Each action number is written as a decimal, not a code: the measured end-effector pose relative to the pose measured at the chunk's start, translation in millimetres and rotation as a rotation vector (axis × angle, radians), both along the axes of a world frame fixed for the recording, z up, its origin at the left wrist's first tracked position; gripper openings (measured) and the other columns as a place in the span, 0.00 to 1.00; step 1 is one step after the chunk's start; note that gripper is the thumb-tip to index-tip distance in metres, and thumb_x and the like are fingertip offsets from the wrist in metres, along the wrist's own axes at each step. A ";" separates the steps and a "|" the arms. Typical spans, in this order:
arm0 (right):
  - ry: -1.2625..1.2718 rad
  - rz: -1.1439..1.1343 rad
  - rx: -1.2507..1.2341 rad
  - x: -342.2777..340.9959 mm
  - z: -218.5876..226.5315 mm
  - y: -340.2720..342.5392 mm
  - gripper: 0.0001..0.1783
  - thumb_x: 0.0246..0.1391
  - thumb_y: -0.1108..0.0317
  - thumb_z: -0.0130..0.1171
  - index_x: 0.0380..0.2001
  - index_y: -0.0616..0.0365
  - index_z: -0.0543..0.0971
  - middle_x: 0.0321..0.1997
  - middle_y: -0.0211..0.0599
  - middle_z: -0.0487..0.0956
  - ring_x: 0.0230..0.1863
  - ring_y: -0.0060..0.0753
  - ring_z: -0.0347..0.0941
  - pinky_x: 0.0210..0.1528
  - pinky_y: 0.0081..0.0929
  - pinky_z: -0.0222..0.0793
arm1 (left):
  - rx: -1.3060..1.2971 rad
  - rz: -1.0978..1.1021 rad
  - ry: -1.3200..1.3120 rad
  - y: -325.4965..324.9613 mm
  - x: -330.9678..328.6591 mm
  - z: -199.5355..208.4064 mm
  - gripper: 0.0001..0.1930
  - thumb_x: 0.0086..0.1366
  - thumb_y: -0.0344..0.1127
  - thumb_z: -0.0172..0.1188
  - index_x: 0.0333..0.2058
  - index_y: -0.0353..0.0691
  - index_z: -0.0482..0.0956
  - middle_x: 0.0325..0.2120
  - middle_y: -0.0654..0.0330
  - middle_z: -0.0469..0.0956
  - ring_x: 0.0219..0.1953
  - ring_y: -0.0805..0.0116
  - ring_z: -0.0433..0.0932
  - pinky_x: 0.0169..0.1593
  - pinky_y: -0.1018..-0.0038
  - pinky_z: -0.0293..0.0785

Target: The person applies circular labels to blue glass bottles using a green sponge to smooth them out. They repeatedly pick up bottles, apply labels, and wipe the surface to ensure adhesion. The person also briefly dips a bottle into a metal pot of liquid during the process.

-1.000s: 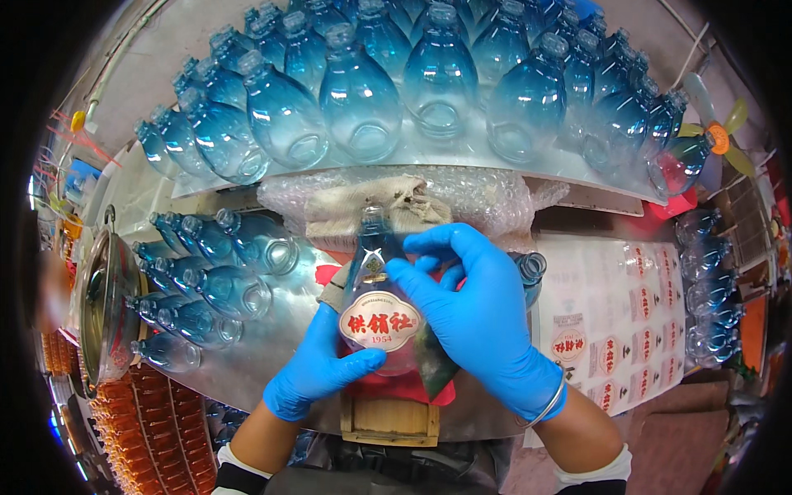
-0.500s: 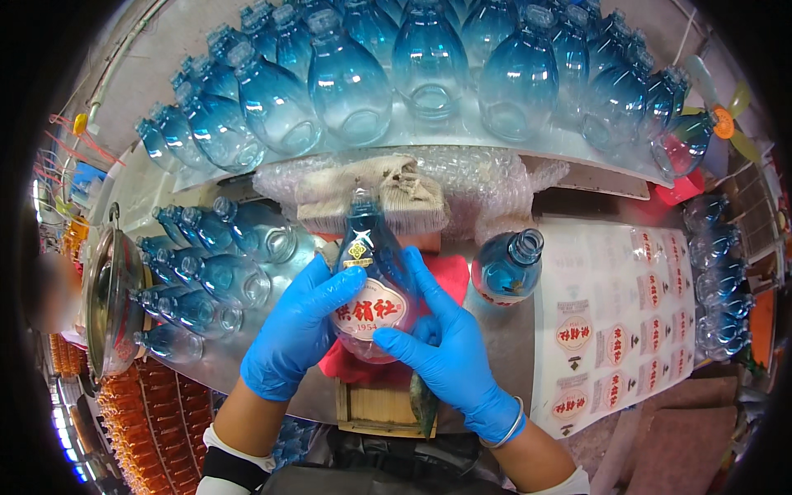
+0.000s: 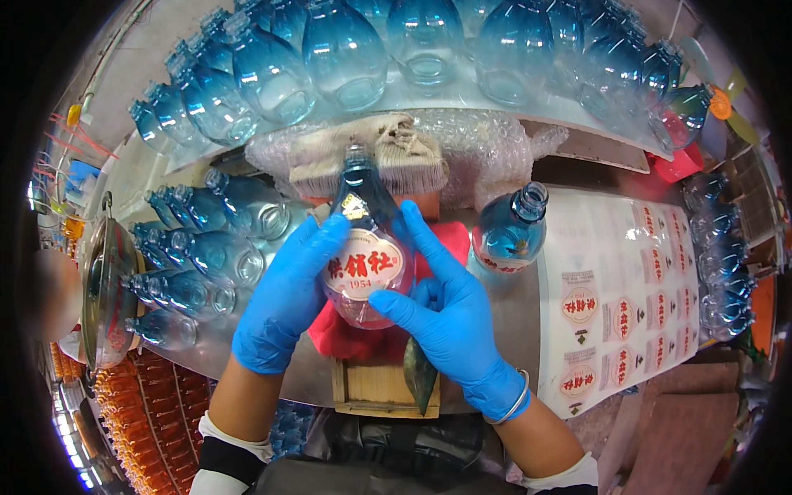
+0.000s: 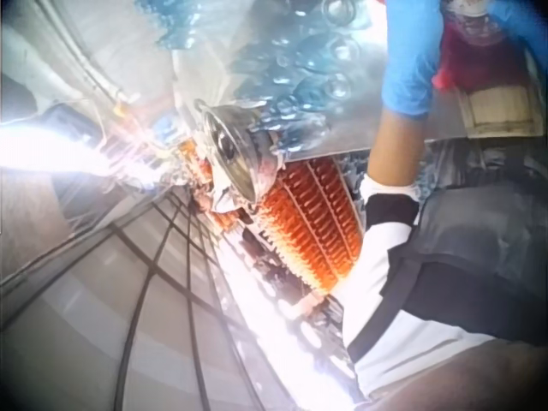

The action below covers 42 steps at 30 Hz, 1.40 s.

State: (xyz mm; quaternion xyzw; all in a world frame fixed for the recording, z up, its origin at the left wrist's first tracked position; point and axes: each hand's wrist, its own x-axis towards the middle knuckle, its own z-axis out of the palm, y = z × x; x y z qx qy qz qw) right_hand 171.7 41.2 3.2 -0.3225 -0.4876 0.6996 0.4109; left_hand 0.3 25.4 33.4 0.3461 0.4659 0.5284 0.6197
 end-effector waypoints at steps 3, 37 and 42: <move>-0.031 0.009 0.010 1.9 1.8 1.9 0.44 0.43 0.72 0.66 0.63 0.47 0.57 0.60 0.29 0.67 0.21 0.04 0.56 0.24 0.05 0.59 | 0.232 -0.067 0.209 -10.8 -8.0 -15.5 0.29 0.61 0.37 0.55 0.58 0.31 0.56 0.52 0.53 0.66 0.53 0.67 0.65 0.57 0.71 0.60; -0.056 -0.053 0.003 3.6 6.4 -5.3 0.37 0.44 0.74 0.64 0.60 0.49 0.64 0.58 0.32 0.69 0.27 0.10 0.67 0.25 0.12 0.67 | 0.310 -0.043 0.008 -33.1 -5.6 -41.6 0.42 0.57 0.29 0.59 0.64 0.37 0.43 0.63 0.54 0.49 0.63 0.67 0.52 0.64 0.71 0.48; -0.067 -0.052 0.004 3.4 5.1 -3.8 0.35 0.45 0.72 0.64 0.59 0.49 0.65 0.56 0.31 0.70 0.25 0.10 0.67 0.25 0.11 0.66 | 0.379 -0.042 0.019 -31.6 -5.2 -45.0 0.42 0.57 0.30 0.59 0.64 0.37 0.43 0.63 0.54 0.49 0.63 0.67 0.52 0.64 0.71 0.48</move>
